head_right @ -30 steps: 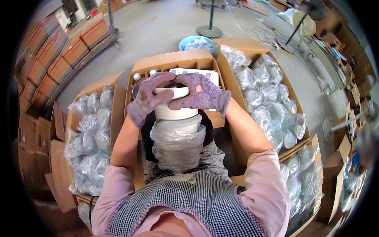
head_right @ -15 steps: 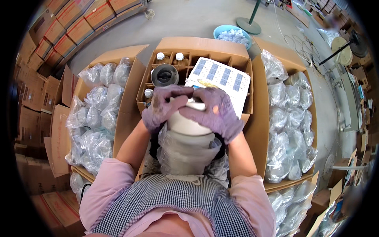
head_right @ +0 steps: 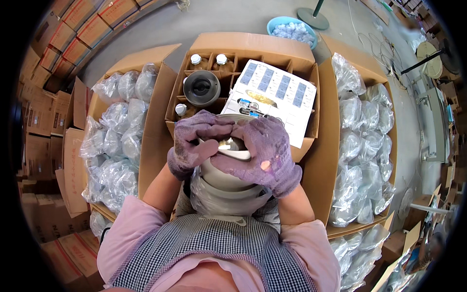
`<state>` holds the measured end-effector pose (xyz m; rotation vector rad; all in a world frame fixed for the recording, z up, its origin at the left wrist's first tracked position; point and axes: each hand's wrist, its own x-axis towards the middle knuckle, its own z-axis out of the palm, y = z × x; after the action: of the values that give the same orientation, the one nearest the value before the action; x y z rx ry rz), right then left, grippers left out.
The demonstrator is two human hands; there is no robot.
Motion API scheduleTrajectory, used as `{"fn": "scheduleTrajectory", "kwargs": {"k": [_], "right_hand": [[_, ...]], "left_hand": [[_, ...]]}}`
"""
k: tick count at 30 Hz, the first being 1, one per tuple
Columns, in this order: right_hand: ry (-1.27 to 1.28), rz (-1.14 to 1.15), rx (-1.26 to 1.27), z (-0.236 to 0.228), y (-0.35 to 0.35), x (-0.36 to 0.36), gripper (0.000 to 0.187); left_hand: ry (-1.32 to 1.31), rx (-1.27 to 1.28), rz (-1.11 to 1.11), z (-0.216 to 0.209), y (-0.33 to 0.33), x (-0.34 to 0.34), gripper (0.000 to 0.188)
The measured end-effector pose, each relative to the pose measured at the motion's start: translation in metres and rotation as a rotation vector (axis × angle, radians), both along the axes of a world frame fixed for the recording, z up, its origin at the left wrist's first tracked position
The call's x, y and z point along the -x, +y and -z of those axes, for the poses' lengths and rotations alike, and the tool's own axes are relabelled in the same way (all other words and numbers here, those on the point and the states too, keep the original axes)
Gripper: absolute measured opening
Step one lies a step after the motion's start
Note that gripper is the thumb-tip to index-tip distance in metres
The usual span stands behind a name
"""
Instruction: The person assembles a beige electric kettle by inserting a metal heating element and a plastic lid into the kettle body. They then place the assembled kettle into a plastic bag and set it into a cardboard box. The person repeats this process with a second, pink kettle.
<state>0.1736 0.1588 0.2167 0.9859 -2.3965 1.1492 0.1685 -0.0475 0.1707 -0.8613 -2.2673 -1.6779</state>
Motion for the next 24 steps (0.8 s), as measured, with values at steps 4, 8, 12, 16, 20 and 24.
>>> {"fn": "scheduleTrajectory", "kwargs": {"k": [4,8,12,16,20,24], "right_hand": [[-0.113,-0.036,0.027,0.000,-0.001,0.010,0.039],[-0.080,-0.024,0.006,0.003,0.003,0.001,0.042],[-0.144,0.006,-0.031,0.002,0.005,0.004,0.055],[-0.101,0.149,0.149,-0.010,0.010,0.006,0.074],[0.095,0.031,0.036,-0.021,0.006,0.018,0.060],[0.064,0.060,-0.039,-0.015,0.009,0.017,0.048]], "left_hand": [[-0.052,0.054,-0.045,-0.005,0.004,0.005,0.034],[-0.007,0.003,0.036,0.002,-0.002,-0.004,0.037],[-0.048,-0.065,0.135,-0.007,-0.006,0.007,0.038],[-0.202,-0.233,-0.162,0.003,-0.041,0.058,0.057],[-0.381,0.600,-0.837,0.121,-0.142,0.130,0.068],[-0.710,0.693,-0.711,0.136,-0.131,0.143,0.067]]}}
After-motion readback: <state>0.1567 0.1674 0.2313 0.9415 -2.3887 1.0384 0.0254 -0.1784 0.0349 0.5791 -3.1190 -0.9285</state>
